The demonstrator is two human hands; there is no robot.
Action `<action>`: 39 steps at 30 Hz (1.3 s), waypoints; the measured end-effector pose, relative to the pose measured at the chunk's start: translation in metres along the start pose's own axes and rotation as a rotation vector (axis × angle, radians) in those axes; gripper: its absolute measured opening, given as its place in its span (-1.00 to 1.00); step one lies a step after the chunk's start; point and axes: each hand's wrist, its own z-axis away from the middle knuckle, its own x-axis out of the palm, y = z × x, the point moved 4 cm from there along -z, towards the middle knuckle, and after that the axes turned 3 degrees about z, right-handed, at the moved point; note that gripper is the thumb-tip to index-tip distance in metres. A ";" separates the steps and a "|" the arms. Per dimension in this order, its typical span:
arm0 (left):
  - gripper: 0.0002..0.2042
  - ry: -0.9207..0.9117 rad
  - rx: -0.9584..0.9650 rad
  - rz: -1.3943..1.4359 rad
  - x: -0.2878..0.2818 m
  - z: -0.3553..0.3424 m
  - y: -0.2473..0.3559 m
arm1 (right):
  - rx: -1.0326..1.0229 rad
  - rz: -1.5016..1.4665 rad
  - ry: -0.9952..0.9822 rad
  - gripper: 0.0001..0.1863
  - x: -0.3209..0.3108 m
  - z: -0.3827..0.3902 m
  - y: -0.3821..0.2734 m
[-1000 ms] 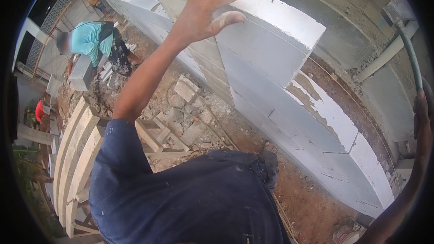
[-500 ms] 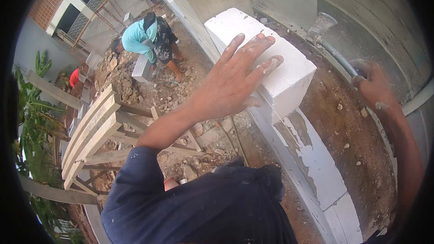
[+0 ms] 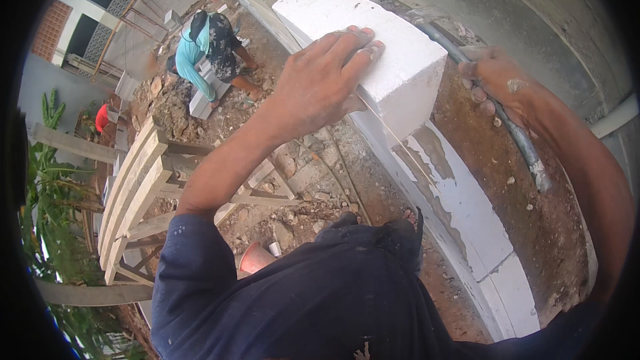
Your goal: The person places white blocks onto a partially built wall, uses a hammer to tap them into position, and applies mortar with a trowel to secure the blocks. The person repeatedly picks up blocks, aligns them, and adjusts them while working along the wall.
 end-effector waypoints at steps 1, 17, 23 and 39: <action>-0.22 -0.001 -0.004 0.013 0.000 -0.002 -0.002 | -0.060 0.005 -0.089 -0.70 0.007 0.017 -0.011; -0.25 0.118 0.055 0.003 0.007 0.009 -0.008 | -0.624 1.166 0.739 -0.71 -0.083 0.165 -0.041; -0.29 0.121 0.061 0.083 0.004 0.006 -0.005 | -0.032 0.625 0.629 -0.59 -0.068 0.129 0.023; -0.28 0.150 0.022 0.057 0.000 0.008 -0.006 | 0.021 0.139 0.261 -0.59 -0.001 0.048 -0.020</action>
